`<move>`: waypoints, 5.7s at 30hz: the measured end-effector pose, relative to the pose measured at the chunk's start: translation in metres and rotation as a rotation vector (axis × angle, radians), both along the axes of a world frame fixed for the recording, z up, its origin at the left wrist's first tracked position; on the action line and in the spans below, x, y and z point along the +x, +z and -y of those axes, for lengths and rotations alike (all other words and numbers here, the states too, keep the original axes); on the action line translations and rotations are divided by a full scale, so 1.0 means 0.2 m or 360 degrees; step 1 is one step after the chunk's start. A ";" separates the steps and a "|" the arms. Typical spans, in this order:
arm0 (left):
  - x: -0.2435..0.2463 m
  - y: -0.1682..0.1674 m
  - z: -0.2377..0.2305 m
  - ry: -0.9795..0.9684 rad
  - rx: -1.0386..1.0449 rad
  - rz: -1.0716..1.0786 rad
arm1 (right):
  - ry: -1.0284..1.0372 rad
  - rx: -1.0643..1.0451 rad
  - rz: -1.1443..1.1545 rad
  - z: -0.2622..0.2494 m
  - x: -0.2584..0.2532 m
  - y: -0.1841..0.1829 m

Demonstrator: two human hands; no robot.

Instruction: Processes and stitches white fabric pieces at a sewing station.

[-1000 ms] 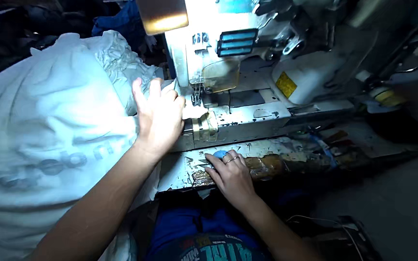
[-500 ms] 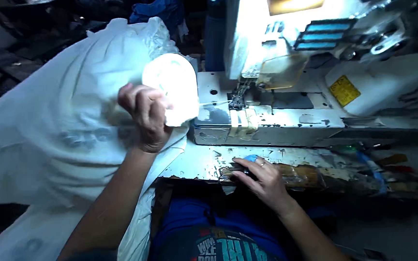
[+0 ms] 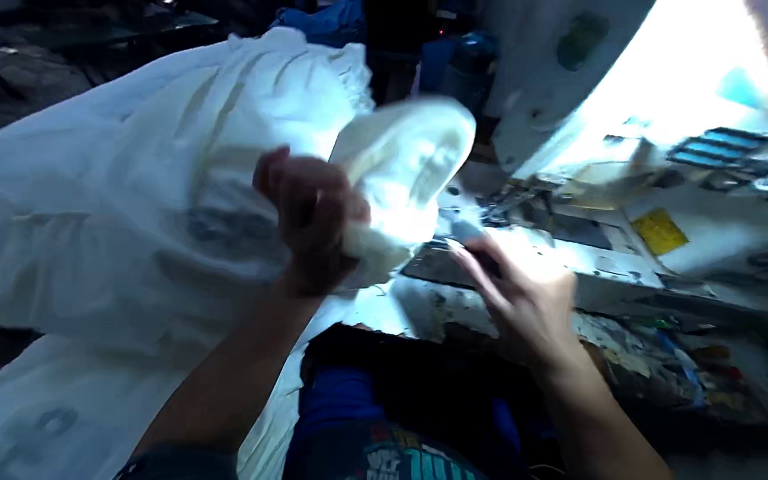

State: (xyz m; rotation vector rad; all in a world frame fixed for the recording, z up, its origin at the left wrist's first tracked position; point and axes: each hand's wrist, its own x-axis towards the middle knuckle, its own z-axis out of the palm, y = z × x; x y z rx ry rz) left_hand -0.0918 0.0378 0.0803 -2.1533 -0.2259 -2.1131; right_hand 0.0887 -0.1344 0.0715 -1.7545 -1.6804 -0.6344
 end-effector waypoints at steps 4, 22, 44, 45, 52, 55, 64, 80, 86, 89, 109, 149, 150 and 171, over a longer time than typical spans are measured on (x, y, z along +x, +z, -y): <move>-0.06 0.04 0.02 0.0078 -0.0460 -0.0719 | -0.0239 -0.0330 0.0061 0.27 0.05 -0.32; -1.11 -0.19 0.20 0.0580 -0.1859 -0.0574 | 0.0746 -0.0333 -0.0078 -0.03 -0.20 -0.01; -0.75 0.31 0.62 -0.0622 -0.0344 -0.2292 | 0.1548 -0.0484 -0.3377 -0.10 -0.36 -0.35; -0.71 0.27 0.58 -0.0434 -0.0285 -0.2069 | 0.1450 -0.0516 -0.3300 -0.09 -0.36 -0.34; -0.41 0.15 0.16 0.0521 -0.0758 -0.1823 | 0.0820 -0.0403 -0.2579 0.15 -0.37 -0.31; -0.36 0.13 0.37 0.0207 -0.0480 -0.1638 | 0.1259 -0.0575 -0.2744 0.24 -0.35 -0.29; -0.25 -0.18 0.75 -0.1071 -0.1886 -0.1188 | 0.0837 -0.0045 -0.2001 0.36 -0.34 -0.29; -0.07 -0.24 0.90 -0.1637 -0.2559 -0.1032 | 0.0376 0.0342 -0.2064 0.62 -0.25 -0.41; -0.11 -0.10 0.76 -0.1927 -0.2460 -0.0410 | 0.0258 0.0010 -0.2119 0.59 -0.23 -0.53; -0.26 -0.11 0.70 -0.1959 -0.2433 -0.0293 | 0.0981 -0.0055 -0.3122 0.62 -0.17 -0.42; -0.43 -0.11 0.65 -0.1281 -0.1853 -0.0844 | 0.1316 -0.0011 -0.2382 0.56 -0.18 -0.26; 0.79 -0.02 -0.37 -0.0166 -0.0648 -0.1634 | 0.0676 0.0316 -0.2328 0.11 0.09 -0.25; 0.78 -0.03 -0.38 -0.0141 -0.0648 -0.1666 | 0.0667 0.0312 -0.2322 0.10 0.09 -0.25; 0.47 0.24 0.29 -0.0476 -0.0182 -0.0388 | 0.0784 -0.0082 -0.0705 0.00 -0.19 -0.26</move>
